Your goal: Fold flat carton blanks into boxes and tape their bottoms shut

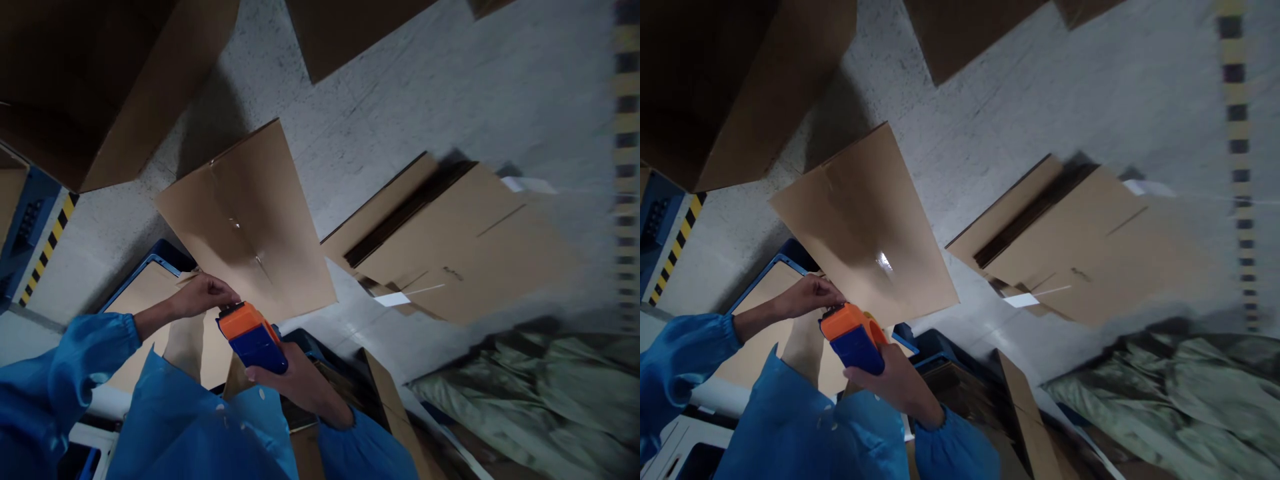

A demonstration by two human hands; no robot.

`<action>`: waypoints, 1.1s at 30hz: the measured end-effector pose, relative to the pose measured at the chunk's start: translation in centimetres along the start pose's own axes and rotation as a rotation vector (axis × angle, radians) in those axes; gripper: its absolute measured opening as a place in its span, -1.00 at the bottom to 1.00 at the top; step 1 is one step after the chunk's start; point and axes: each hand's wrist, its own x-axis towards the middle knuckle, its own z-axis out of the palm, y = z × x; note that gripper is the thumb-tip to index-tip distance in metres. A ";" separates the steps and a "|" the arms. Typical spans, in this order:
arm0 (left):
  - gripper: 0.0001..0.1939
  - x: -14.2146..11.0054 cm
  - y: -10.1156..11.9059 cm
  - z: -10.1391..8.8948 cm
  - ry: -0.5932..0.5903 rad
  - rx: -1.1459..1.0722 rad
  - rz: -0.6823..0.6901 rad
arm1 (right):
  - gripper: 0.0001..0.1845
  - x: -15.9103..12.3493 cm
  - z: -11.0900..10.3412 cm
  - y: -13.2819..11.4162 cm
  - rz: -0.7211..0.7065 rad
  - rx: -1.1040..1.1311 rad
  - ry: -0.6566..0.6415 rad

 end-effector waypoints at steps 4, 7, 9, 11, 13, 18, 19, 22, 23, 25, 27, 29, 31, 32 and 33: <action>-0.57 -0.1 1.8 -1.3 0.122 0.181 0.106 | -0.60 0.7 0.2 -1.5 0.015 0.055 0.051; -0.59 0.1 5.1 -4.9 0.237 0.294 0.243 | -0.54 1.4 -0.4 -2.2 0.061 0.045 0.133; -0.61 0.4 8.1 -8.5 0.379 0.384 0.337 | -0.55 1.7 -1.2 -1.9 0.068 0.037 0.152; -0.65 0.9 11.3 -12.2 0.501 0.479 0.389 | -0.60 1.7 -1.8 -0.9 0.085 0.046 0.161; -0.68 1.5 14.3 -15.5 0.561 0.556 0.403 | -0.64 1.6 -2.4 0.6 0.137 0.044 0.202; -0.70 4.8 18.7 -21.3 0.601 0.726 0.477 | -0.57 2.1 -3.5 4.4 0.205 0.050 0.251; -0.72 5.7 18.9 -22.2 0.601 0.728 0.492 | -0.53 2.5 -3.8 4.6 0.180 0.074 0.229; -0.86 8.4 18.7 -24.2 0.599 0.673 0.497 | -0.46 3.9 -4.6 4.5 0.122 0.126 0.216; -0.88 9.2 18.5 -24.6 0.595 0.649 0.489 | -0.45 4.5 -4.8 4.2 0.118 0.125 0.225; -0.89 10.4 18.2 -25.1 0.565 0.607 0.472 | -0.45 5.4 -5.2 3.7 0.118 0.112 0.235; -0.87 11.2 17.8 -25.5 0.535 0.602 0.464 | -0.45 6.1 -5.5 3.4 0.127 0.108 0.239; -0.84 12.0 17.4 -25.9 0.525 0.623 0.475 | -0.45 6.5 -5.8 3.4 0.152 0.112 0.255; -0.79 12.9 16.8 -26.5 0.534 0.649 0.468 | -0.46 6.9 -6.1 3.4 0.188 0.128 0.265; -0.76 13.5 16.3 -26.8 0.528 0.653 0.451 | -0.47 7.0 -6.2 3.5 0.205 0.138 0.263; -0.72 14.1 15.7 -27.0 0.526 0.657 0.424 | -0.47 7.2 -6.4 3.5 0.220 0.146 0.262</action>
